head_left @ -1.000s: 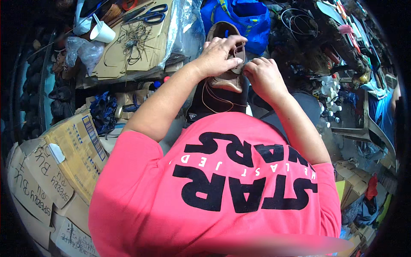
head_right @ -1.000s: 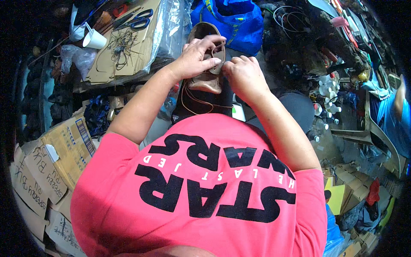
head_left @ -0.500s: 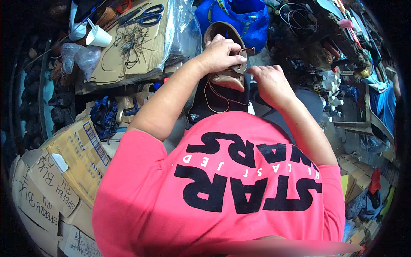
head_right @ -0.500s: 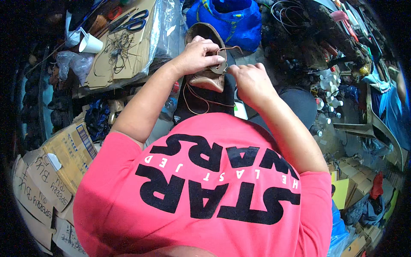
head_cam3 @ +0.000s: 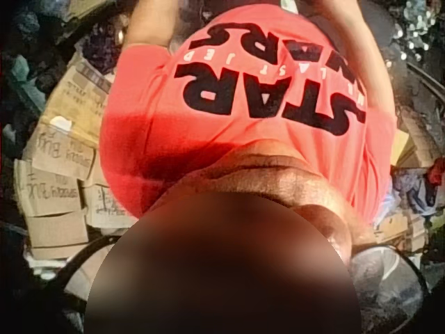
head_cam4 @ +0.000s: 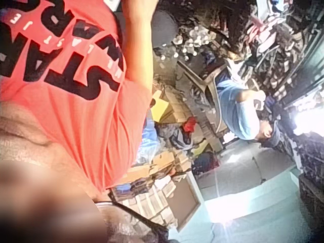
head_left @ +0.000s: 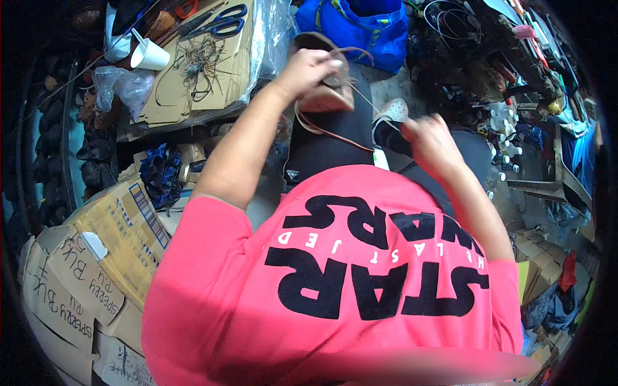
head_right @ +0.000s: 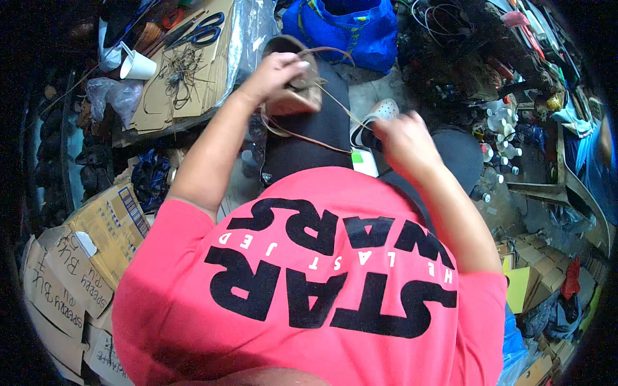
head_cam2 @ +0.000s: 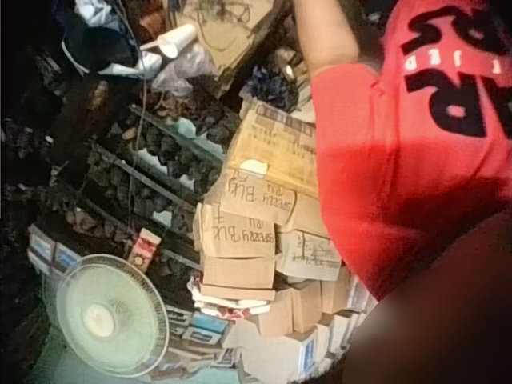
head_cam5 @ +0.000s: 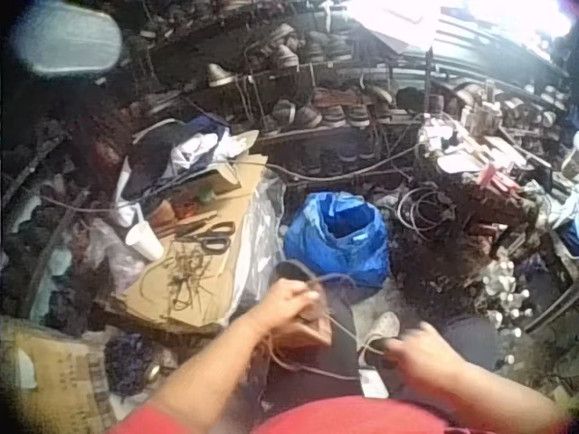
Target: Threading and stitching a leather shoe by hand.
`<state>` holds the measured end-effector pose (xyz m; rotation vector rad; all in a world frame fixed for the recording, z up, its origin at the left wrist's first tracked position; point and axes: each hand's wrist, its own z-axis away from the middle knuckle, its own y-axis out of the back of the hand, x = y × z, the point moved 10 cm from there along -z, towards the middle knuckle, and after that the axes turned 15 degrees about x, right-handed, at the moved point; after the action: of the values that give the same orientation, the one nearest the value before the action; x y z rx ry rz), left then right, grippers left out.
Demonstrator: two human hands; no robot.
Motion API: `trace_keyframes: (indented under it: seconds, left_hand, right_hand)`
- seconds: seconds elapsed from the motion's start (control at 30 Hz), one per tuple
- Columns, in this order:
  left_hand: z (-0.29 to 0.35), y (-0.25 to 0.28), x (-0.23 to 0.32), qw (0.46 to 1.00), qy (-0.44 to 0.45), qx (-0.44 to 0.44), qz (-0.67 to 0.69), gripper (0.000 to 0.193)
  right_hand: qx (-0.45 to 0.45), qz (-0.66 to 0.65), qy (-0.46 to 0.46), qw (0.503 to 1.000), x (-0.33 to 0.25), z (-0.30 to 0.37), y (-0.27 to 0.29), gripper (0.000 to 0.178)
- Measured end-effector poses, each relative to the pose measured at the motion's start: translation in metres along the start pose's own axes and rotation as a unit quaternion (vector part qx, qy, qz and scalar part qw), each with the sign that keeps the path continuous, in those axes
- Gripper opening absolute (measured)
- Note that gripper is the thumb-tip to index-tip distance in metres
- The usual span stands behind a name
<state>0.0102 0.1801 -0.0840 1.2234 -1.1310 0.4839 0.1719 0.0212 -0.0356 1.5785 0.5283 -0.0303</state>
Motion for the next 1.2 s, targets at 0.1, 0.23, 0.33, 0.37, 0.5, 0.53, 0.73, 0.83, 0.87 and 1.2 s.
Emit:
trace_keyframes:
  seconds: [0.1,0.23,0.33,0.37,0.5,0.53,0.73,0.83,0.87,1.2]
  left_hand:
    - [0.011,0.004,-0.014,0.972,0.14,-0.047,0.181,0.021]
    - [0.027,0.008,0.008,0.937,0.229,-0.099,0.246,0.021]
    - [0.037,0.003,0.026,0.966,0.174,-0.145,0.122,0.031]
    - [0.037,0.002,0.025,0.967,0.174,-0.143,0.12,0.031]
    - [0.039,-0.003,0.016,0.96,0.178,-0.149,0.154,0.03]
    - [0.039,-0.007,0.017,0.959,0.175,-0.146,0.17,0.027]
    - [0.041,-0.008,0.013,0.95,0.187,-0.138,0.207,0.026]
    - [0.038,-0.011,0.009,0.95,0.198,-0.143,0.195,0.025]
    - [0.037,-0.012,0.009,0.95,0.198,-0.144,0.195,0.025]
    - [0.038,-0.011,0.011,0.944,0.188,-0.144,0.232,0.025]
  right_hand:
    - [0.043,-0.046,-0.125,0.99,0.044,0.061,0.021,0.017]
    - [0.165,-0.337,-0.286,0.881,0.081,0.069,0.063,0.015]
    - [0.216,-0.446,-0.256,0.83,0.083,0.046,0.093,0.017]
    - [0.225,-0.47,-0.227,0.823,0.082,0.038,0.099,0.017]
    - [0.231,-0.702,-0.09,0.668,0.051,-0.003,0.109,0.015]
    - [0.266,-0.732,-0.074,0.623,0.048,-0.008,0.111,0.014]
    - [0.161,-0.796,-0.107,0.573,0.03,-0.031,0.096,0.022]
    - [0.242,-0.439,-0.121,0.857,0.023,-0.029,0.086,0.026]
    - [0.202,-0.34,-0.131,0.909,0.027,-0.025,0.066,0.027]
    - [0.047,0.153,-0.291,0.943,0.24,0.176,0.059,0.03]
